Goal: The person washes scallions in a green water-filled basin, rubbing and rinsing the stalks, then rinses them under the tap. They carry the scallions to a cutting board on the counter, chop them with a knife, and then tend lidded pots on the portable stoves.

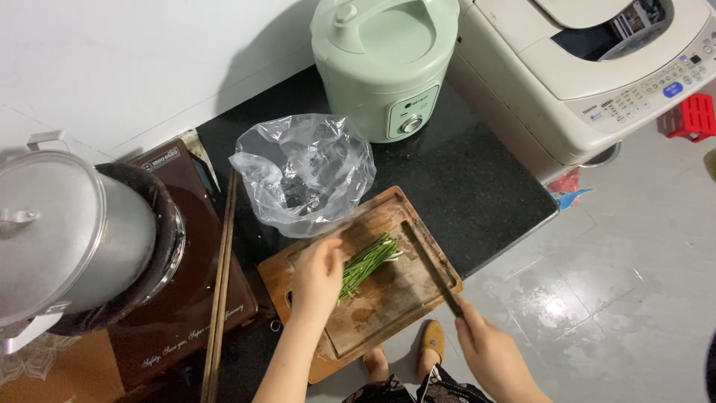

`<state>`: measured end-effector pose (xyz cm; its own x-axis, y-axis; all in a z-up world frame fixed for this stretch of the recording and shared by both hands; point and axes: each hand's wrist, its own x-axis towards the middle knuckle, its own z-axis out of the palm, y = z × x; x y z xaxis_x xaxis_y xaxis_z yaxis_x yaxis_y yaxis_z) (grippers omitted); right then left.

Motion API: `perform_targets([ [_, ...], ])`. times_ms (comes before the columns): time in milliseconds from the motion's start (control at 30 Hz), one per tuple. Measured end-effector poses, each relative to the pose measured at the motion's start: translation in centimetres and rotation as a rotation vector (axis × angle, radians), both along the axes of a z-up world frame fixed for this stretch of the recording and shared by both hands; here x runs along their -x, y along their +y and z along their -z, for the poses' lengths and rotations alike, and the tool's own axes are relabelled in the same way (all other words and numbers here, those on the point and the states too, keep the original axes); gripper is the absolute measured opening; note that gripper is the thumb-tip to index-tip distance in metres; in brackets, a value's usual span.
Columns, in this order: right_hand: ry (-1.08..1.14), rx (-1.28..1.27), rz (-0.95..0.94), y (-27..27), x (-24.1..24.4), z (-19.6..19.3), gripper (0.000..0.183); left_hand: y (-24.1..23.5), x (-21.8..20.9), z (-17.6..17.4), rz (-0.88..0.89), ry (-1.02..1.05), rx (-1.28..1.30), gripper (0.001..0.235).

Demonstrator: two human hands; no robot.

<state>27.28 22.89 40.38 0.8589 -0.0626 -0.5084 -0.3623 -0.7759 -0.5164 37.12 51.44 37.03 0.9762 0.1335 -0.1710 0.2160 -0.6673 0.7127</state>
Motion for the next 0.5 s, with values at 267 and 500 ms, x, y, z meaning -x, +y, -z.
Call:
perform_targets([
  [267, -0.158, -0.002, -0.146, 2.6, 0.3, 1.9, 0.057, -4.9, 0.0, 1.7, 0.412, -0.171, -0.363, 0.054],
  [500, -0.096, 0.175, -0.368, 2.9, 0.4, 3.2, 0.063, -5.2, 0.3, 1.7, 0.360, -0.307, -0.321, 0.025],
])
